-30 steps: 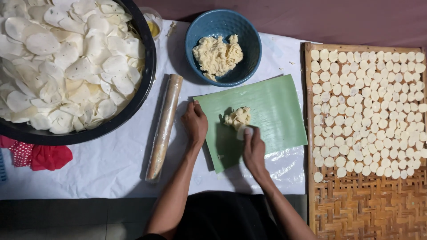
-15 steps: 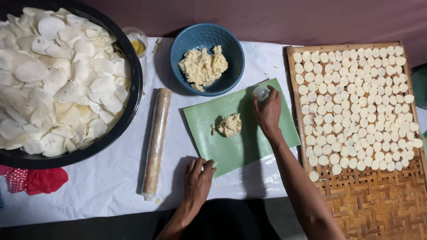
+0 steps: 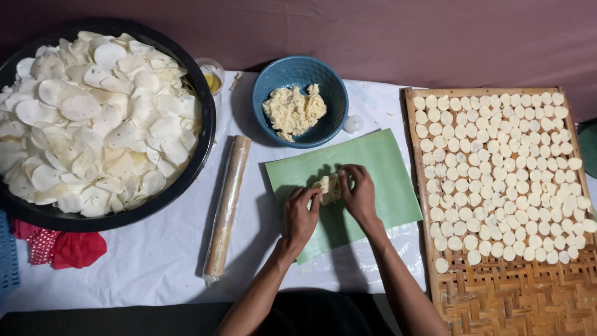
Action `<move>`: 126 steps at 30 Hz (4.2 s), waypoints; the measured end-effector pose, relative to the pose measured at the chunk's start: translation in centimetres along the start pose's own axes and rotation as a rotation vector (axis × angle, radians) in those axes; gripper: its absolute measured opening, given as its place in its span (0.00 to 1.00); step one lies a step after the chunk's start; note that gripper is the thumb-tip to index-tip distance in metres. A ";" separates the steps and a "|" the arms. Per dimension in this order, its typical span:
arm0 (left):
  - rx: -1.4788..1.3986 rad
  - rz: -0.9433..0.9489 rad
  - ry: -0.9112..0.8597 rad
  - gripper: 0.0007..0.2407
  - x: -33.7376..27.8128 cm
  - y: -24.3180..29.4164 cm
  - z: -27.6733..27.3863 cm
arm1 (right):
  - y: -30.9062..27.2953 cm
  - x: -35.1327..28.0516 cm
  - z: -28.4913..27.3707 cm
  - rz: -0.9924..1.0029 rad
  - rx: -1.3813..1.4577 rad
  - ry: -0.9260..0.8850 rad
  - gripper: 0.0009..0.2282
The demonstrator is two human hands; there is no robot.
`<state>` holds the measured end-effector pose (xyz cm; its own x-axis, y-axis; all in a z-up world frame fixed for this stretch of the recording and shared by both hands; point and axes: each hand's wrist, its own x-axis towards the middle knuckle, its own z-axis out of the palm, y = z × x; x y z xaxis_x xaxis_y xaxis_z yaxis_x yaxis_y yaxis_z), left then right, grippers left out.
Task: Rolling dough flat on a mat and cutting out small circular shapes for crackers.
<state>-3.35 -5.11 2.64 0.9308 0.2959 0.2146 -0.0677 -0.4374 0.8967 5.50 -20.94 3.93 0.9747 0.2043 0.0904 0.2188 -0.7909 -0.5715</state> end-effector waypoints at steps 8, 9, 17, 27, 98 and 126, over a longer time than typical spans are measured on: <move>0.064 -0.020 -0.106 0.09 -1.3 0.8 0.2 | -3.2 -4.1 -0.5 -0.120 -0.010 -0.018 0.06; 0.028 -0.014 -0.124 0.12 -1.8 0.6 -0.1 | -3.1 -3.9 -0.5 -0.091 -0.016 -0.026 0.05; 0.262 -0.155 -0.001 0.07 -1.7 -0.6 -1.3 | -3.9 -3.7 -0.6 0.108 0.112 -0.030 0.22; -0.002 -0.272 -0.001 0.03 0.4 1.0 2.3 | -3.3 -4.2 -2.1 0.221 0.223 0.185 0.14; 0.945 0.192 0.251 0.21 2.9 0.2 5.4 | 7.0 4.2 -2.6 -0.542 -0.369 0.154 0.23; 0.885 0.188 0.186 0.24 1.3 -0.1 3.8 | 6.0 1.4 -2.6 -0.453 -0.452 0.155 0.25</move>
<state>-0.82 -7.88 1.33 0.8546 0.2526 0.4538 0.1589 -0.9590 0.2346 8.30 -26.87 2.73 0.7694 0.5153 0.3774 0.5736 -0.8174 -0.0533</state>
